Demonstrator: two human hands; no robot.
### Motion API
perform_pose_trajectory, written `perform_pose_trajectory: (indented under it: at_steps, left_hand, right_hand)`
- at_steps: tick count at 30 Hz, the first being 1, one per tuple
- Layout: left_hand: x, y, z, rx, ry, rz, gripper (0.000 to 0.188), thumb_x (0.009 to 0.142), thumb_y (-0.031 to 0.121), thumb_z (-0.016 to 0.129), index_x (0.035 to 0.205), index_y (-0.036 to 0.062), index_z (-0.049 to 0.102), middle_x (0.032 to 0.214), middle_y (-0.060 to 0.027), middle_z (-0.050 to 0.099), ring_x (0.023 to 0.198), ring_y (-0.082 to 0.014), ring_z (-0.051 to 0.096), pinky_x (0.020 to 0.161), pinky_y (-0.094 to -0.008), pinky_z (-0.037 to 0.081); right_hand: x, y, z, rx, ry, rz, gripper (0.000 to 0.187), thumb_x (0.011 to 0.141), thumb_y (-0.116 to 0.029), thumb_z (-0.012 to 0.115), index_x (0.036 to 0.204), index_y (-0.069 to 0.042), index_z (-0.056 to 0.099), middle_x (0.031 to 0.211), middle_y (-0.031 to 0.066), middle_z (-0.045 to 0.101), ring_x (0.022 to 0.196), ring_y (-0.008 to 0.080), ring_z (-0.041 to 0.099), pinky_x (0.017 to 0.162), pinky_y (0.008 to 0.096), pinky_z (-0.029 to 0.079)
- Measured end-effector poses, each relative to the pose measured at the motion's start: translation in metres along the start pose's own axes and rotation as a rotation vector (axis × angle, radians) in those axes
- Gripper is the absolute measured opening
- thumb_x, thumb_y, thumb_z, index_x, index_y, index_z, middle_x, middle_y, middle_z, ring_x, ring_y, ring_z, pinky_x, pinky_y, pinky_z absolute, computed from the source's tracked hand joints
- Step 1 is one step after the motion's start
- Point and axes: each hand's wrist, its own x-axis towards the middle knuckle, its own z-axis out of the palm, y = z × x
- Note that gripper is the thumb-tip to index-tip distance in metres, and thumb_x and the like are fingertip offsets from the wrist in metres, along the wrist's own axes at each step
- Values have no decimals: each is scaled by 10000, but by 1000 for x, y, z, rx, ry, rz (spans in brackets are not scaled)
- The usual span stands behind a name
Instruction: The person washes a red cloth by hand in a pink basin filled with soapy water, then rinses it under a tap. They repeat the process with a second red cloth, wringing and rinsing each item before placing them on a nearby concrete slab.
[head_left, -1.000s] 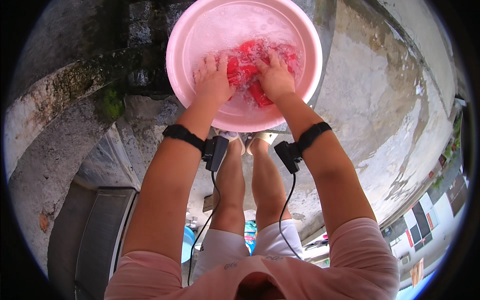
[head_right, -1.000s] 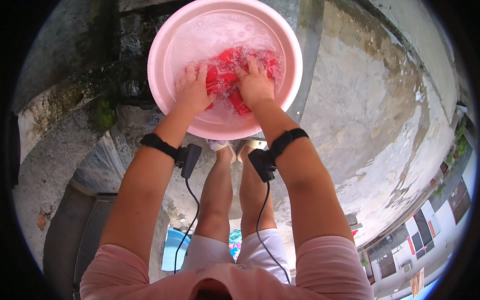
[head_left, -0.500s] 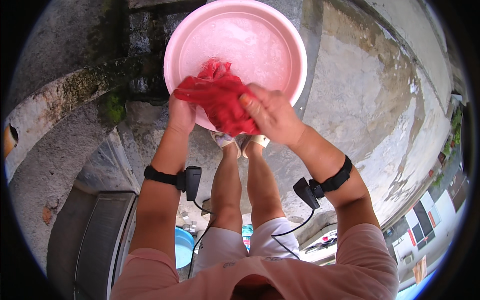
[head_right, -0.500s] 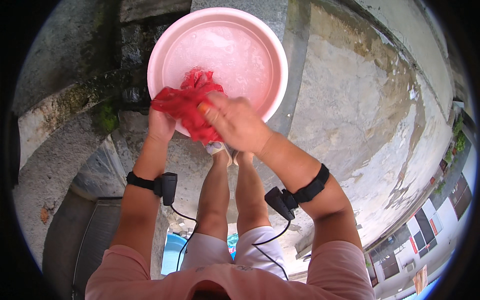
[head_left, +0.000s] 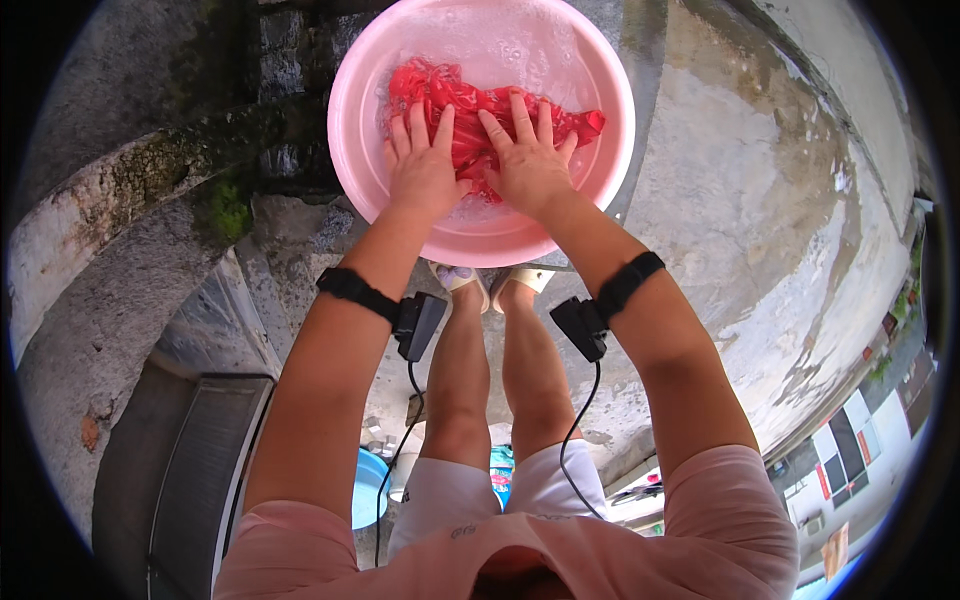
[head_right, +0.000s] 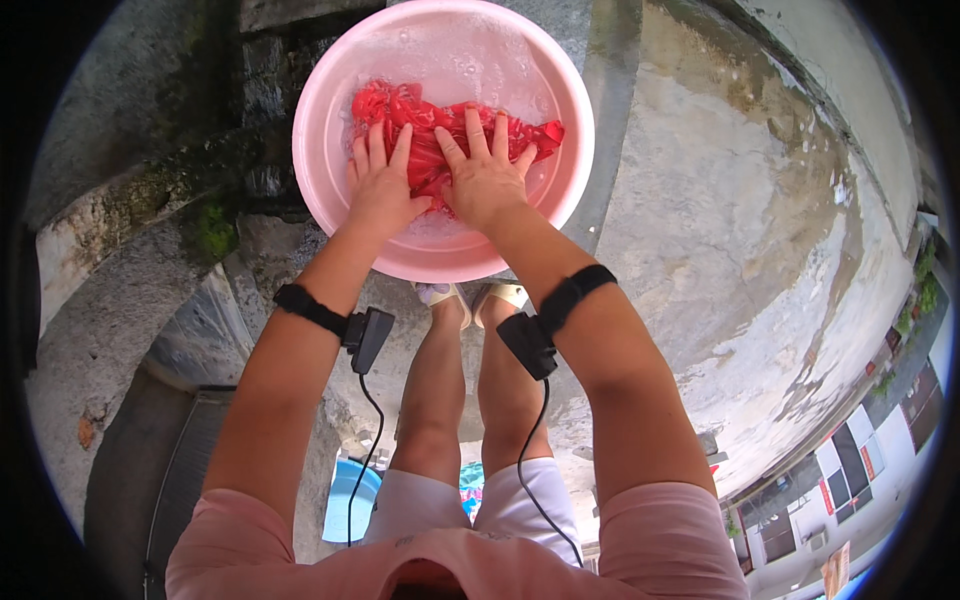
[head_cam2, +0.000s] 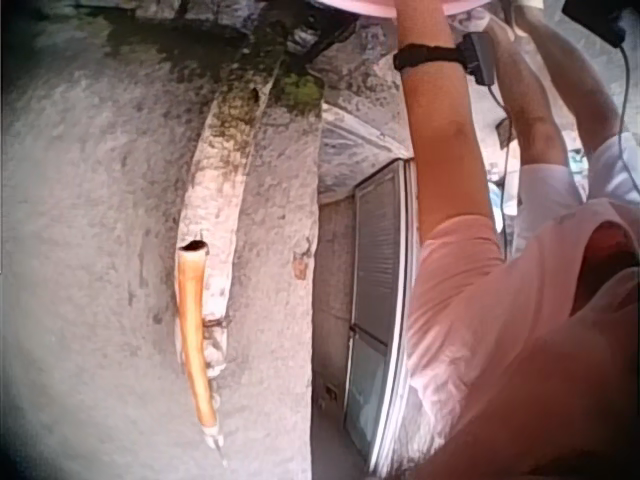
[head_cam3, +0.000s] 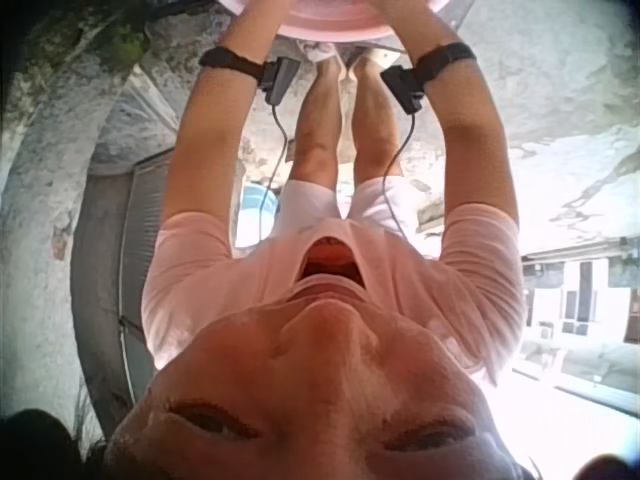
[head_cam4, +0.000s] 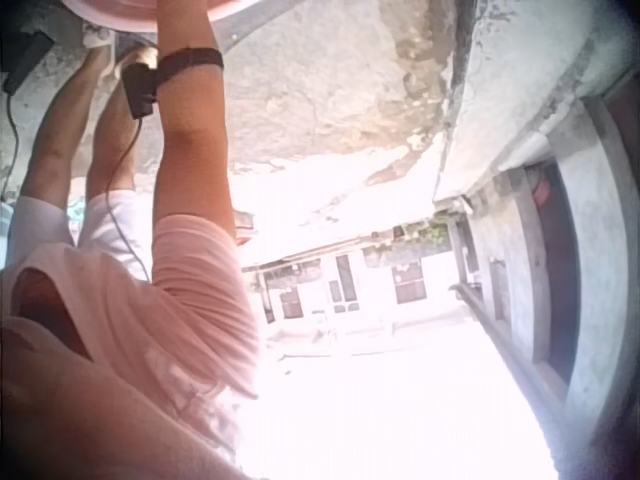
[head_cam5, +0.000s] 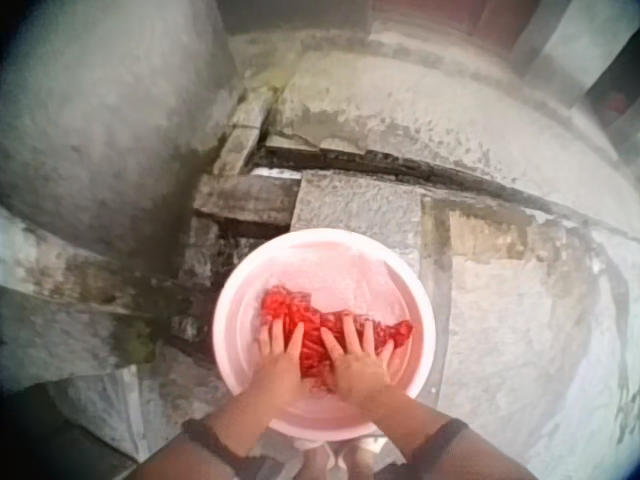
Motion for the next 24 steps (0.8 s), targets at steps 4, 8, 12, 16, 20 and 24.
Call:
perform_pose_trajectory:
  at_steps: [4, 8, 12, 16, 20, 24]
  left_hand:
    - [8, 1, 15, 193, -90, -47, 1168, 612, 333, 847, 1521, 257, 118, 1555, -195, 88, 1404, -441, 140, 1114, -554, 170]
    - [14, 2, 6, 282, -220, -51, 1058, 657, 370, 797, 1508, 242, 180, 1541, -201, 169, 1405, -428, 162, 1123, -543, 160]
    - [18, 4, -7, 45, -102, -42, 747, 723, 409, 734, 1362, 121, 475, 1466, -204, 344, 1367, -395, 255, 1116, -496, 202]
    - [16, 8, -8, -830, -102, -224, 503, 814, 424, 670, 1131, 34, 647, 1155, -149, 607, 1090, -271, 546, 935, -383, 425]
    - [-1, 6, -15, -1690, -372, -649, 420, 881, 398, 644, 1117, 50, 653, 1010, -70, 664, 908, -174, 632, 778, -336, 495]
    - [-28, 6, -49, -1723, -241, -420, 338, 917, 226, 609, 1170, 2, 600, 1061, -92, 650, 952, -186, 635, 840, -323, 502]
  right_hand:
    - [12, 3, 11, -184, -182, 148, 977, 764, -557, 686, 1512, -384, 80, 1594, 94, 32, 1445, 410, 34, 1092, 658, 152]
    - [14, 10, 8, -217, -131, 82, 899, 756, -477, 730, 1485, -322, 227, 1561, 140, 130, 1425, 397, 134, 1063, 609, 274]
    - [20, 22, -1, 150, -19, 109, 763, 757, -373, 755, 1400, -205, 381, 1505, 171, 230, 1310, 375, 386, 1004, 477, 420]
    - [12, 13, -5, 476, 47, 249, 541, 789, -285, 717, 1259, -118, 507, 1210, 205, 554, 1055, 355, 600, 890, 429, 489]
    - [-31, -29, 0, 580, 262, -175, 358, 799, -141, 639, 1129, -31, 553, 1044, 203, 620, 941, 357, 621, 789, 441, 503]
    - [-57, -25, -1, 842, 117, -492, 424, 796, 30, 591, 1216, 21, 531, 1188, 198, 533, 992, 352, 601, 840, 374, 511]
